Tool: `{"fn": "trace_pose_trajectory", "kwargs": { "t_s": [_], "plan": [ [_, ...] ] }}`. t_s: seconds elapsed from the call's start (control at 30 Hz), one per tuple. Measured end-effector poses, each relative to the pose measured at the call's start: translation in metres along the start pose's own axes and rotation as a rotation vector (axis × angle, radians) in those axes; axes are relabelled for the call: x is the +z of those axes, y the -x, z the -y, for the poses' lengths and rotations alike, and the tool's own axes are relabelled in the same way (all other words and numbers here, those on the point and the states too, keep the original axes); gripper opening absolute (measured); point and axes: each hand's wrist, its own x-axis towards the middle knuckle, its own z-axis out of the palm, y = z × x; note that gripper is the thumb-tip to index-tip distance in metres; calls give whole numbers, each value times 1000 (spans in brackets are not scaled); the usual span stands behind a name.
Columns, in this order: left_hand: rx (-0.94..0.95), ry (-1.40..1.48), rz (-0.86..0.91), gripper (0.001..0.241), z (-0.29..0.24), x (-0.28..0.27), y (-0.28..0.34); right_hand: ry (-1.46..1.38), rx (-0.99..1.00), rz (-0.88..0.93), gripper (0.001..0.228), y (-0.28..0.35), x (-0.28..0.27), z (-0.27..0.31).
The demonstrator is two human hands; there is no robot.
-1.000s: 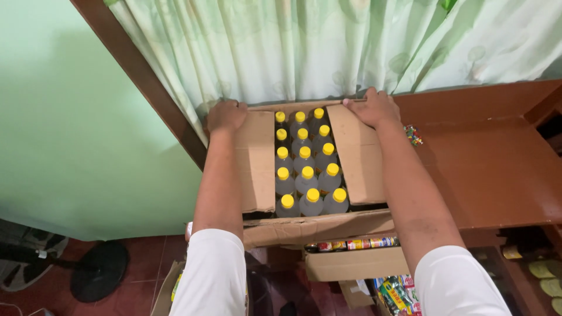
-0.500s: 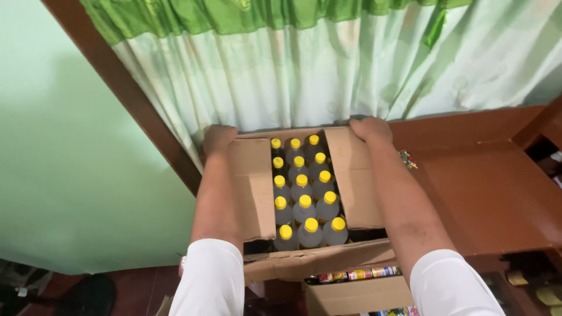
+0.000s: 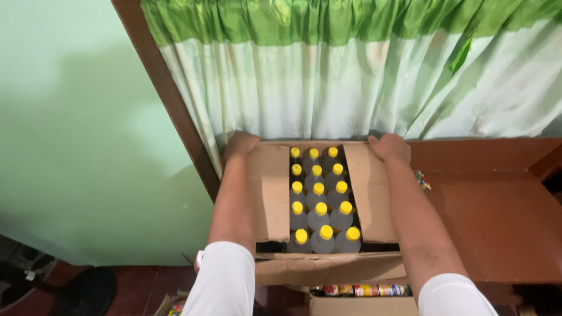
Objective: Organizing bottles of sauce and snack packets on pantry shelves and packing them into a cardboard box.
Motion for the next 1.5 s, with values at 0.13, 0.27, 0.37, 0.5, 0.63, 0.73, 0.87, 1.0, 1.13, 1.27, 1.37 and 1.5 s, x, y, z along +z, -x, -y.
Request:
{"fn": "trace_pose_trajectory", "kwargs": {
  "t_s": [0.13,0.27,0.37,0.5,0.63,0.73,0.87,1.0,1.13,1.27,1.37,1.5],
  "plan": [
    [-89,89,-28,44,-17,-13,33,-38,-12,-26,61,-5,4,-3],
    [-157,91,-107,53,-27,-12,34,-115,54,-10,62,-17,5,-2],
    [-178,72,-79,49,-21,-8,44,-126,55,30,59,-3,4,-3],
    [-178,52,-70,47,-21,-12,44,-125,34,26,52,-1,5,-4],
    [-130,32,-38,40,-21,-17,58,-98,56,70,50,10,-4,2],
    [-129,7,-2,40,-1,-1,64,-60,34,88,52,12,8,-11],
    [-87,103,-118,43,-13,-8,28,-111,-63,1,51,-30,11,-13],
    [-128,52,-78,39,-9,-10,53,-161,16,46,48,10,-2,-8],
    [-89,65,-110,46,-15,-14,42,-166,21,34,45,7,-2,-9],
    [-116,45,-86,43,-5,-13,50,-156,-16,9,45,9,4,-11],
    [-118,85,-92,47,6,-3,39,-152,-30,6,44,6,10,-19],
    [-134,163,-92,59,8,-6,30,-194,5,26,43,11,0,-12]
  ]
}}
